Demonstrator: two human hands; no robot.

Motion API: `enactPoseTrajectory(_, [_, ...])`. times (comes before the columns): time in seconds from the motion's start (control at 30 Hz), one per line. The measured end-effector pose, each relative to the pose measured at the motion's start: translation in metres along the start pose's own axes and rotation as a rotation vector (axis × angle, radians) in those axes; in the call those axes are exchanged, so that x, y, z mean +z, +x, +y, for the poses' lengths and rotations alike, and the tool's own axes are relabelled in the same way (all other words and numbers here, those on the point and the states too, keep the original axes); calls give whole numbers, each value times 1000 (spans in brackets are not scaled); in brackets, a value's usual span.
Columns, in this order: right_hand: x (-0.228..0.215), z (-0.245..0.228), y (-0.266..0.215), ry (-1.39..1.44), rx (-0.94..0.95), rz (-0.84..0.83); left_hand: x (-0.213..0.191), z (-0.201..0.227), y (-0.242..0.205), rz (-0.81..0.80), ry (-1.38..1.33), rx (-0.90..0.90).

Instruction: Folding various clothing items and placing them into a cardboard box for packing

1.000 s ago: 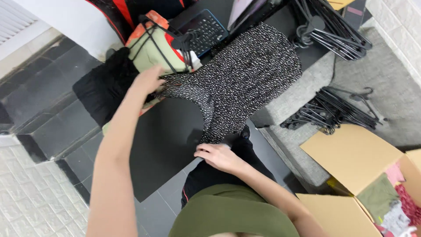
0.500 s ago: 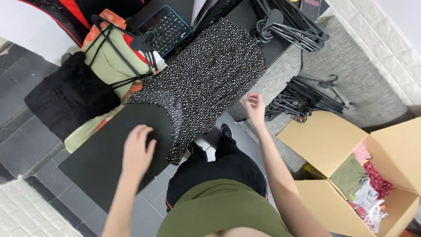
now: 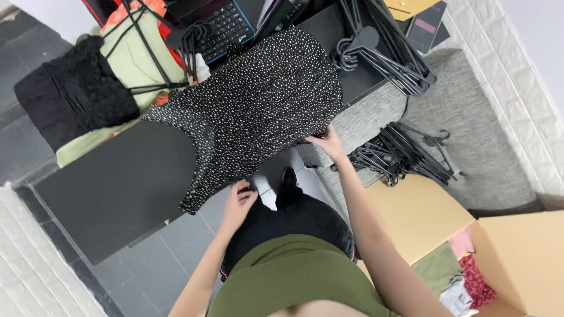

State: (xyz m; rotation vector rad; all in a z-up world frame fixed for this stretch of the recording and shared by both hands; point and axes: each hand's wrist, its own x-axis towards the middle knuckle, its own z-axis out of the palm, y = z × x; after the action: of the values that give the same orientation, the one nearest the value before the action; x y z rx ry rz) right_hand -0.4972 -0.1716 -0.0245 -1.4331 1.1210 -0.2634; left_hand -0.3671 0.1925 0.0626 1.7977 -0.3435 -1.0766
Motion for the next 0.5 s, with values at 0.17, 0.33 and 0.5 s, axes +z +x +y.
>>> enactPoseTrajectory(0.17, [-18,-20,-6,109,-130,-7,45,-3,47,253,-374,-167])
enactPoseTrajectory(0.33, [-28,51,25,115,-270,-121,61,42,38,318,-437,-247])
enactPoseTrajectory(0.5, [-49,3,-27,221,-187,-293,76,39,16,310,-654,-223])
